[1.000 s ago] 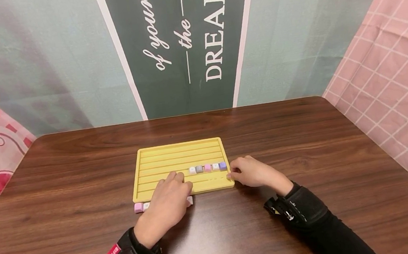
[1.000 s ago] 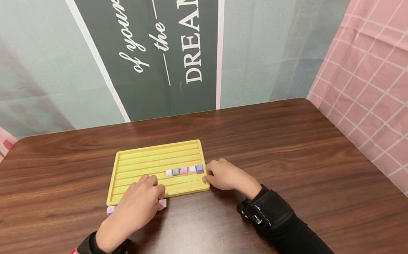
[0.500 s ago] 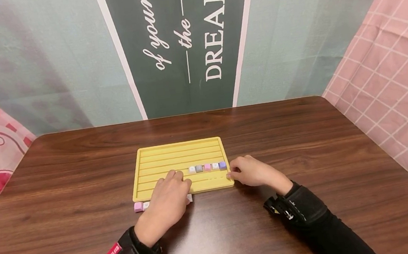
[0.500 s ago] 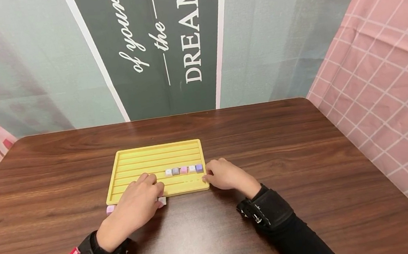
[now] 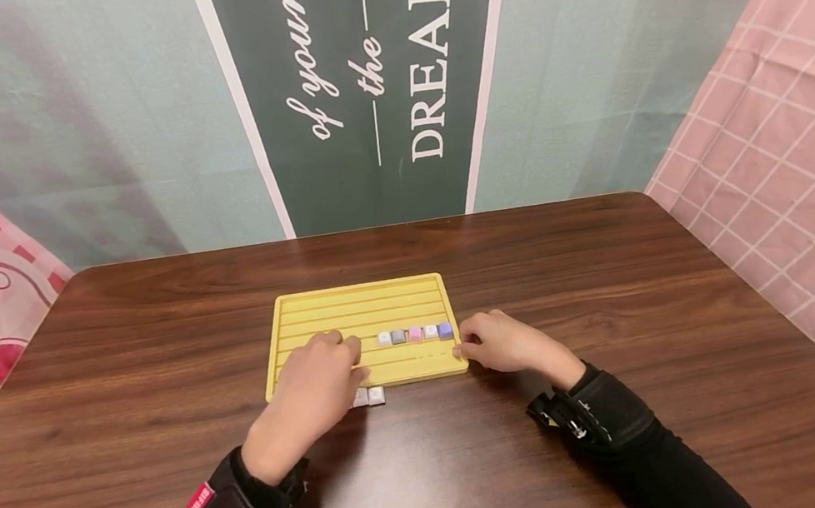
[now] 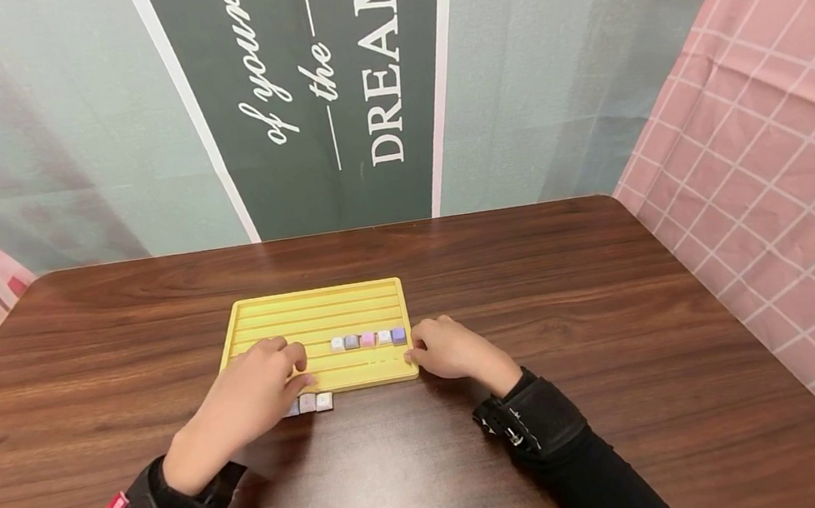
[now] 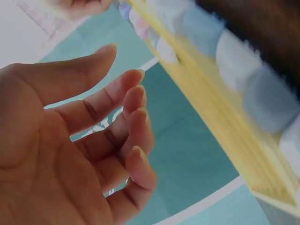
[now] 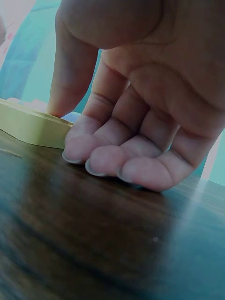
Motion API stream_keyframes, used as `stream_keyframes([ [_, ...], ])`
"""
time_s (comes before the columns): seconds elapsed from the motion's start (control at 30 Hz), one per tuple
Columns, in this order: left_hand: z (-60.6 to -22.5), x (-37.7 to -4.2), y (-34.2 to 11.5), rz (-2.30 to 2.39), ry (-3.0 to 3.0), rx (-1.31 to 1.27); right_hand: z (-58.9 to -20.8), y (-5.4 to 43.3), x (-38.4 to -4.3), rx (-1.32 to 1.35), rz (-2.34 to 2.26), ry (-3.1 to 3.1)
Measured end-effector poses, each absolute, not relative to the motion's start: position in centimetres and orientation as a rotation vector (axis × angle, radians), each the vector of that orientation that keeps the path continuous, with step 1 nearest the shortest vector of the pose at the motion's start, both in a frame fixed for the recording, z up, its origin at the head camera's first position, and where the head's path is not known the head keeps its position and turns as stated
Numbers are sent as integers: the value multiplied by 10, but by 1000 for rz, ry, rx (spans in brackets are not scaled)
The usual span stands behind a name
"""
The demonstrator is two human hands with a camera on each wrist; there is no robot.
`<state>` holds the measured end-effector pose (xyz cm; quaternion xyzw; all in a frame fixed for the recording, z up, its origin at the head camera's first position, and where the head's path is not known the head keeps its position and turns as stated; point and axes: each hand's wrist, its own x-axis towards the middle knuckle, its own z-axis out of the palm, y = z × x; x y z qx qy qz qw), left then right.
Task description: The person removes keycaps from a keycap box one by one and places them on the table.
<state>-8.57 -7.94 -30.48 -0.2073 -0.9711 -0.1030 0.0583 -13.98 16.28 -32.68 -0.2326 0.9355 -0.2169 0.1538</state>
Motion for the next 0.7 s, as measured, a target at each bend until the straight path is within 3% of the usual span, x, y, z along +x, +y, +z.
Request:
stream_keyframes([
  [0.47, -282, -102, -134, -456, -3243, -180, -327, 163, -140, -710, -617, 2693],
  [0.7, -289, -109, -157, -468, -3411, -132, -327, 163, -139, -695, -625, 2687],
])
